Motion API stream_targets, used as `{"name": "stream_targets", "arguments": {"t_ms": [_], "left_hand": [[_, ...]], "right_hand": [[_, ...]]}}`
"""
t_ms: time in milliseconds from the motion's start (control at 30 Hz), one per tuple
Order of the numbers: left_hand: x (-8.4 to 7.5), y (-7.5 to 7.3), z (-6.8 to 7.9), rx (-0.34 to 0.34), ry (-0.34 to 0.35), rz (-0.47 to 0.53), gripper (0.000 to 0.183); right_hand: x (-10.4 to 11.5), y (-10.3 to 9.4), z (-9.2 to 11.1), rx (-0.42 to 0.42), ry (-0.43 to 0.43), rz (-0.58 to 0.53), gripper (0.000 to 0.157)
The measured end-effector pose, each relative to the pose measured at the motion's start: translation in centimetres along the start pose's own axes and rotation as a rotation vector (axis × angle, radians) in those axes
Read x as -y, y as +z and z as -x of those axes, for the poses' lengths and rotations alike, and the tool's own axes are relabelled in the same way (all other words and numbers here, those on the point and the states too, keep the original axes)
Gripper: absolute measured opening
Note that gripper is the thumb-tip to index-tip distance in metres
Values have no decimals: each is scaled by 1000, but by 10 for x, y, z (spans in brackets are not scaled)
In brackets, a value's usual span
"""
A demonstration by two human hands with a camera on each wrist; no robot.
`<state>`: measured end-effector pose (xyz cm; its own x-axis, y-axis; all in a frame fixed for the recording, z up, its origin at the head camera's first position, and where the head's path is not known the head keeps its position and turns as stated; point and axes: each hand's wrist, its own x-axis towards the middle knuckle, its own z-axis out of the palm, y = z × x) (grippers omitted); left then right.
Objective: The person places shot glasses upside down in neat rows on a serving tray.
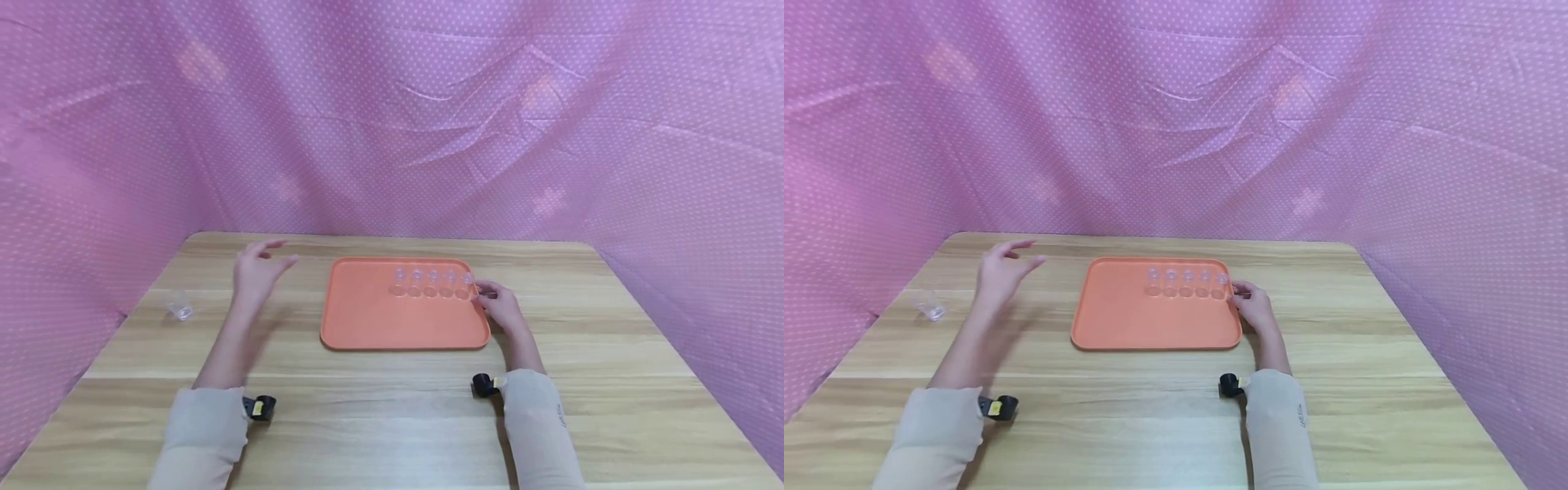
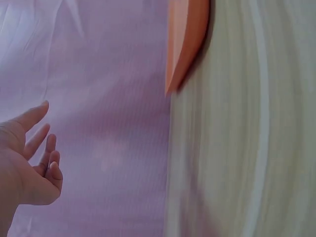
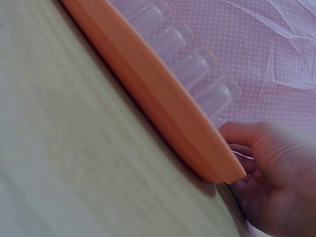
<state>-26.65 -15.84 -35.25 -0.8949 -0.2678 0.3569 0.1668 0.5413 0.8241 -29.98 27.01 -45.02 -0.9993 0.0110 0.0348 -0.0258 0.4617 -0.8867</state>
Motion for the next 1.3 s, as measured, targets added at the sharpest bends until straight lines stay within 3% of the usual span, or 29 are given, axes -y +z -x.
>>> {"name": "stream_targets", "arguments": {"t_ms": [67,133,233,300,367,467,567,700,867,967,1067,1200,1300], "left_hand": [[17,-14,-4,-44,-52,9,51],[47,-25,-12,-93,-97,3,51],[104,-40,-29,-136,-160,-39,52],[129,-50,-34,-168,-194,-21,52],[133,-61,-32,-187,-235,15,52],[114,-74,-19,-232,-315,148,50],[91,-84,-6,-234,-390,222,51],[79,-97,6,-226,-496,272,56],[101,-107,11,-239,-568,352,61],[105,-110,15,-227,-588,370,65],[101,-112,21,-206,-622,530,71],[122,-113,26,-155,-578,720,76],[138,-113,28,-125,-545,759,80]], "right_hand": [[0,-1,0,0,1,-3,35],[1,0,0,-2,2,-10,34],[0,1,0,-5,-6,-14,33],[-1,2,0,-9,-10,-12,33],[-1,3,0,-8,-10,-7,33],[-1,4,-1,-5,-9,-1,33],[0,4,-1,-9,-16,-5,33],[0,5,-3,-8,-28,4,32],[1,3,-4,-7,-26,0,33],[1,0,-3,-12,-30,1,33],[2,-1,-1,-5,-28,6,33],[2,-1,0,6,-17,-2,33],[1,-1,1,10,-10,-15,33]]}}
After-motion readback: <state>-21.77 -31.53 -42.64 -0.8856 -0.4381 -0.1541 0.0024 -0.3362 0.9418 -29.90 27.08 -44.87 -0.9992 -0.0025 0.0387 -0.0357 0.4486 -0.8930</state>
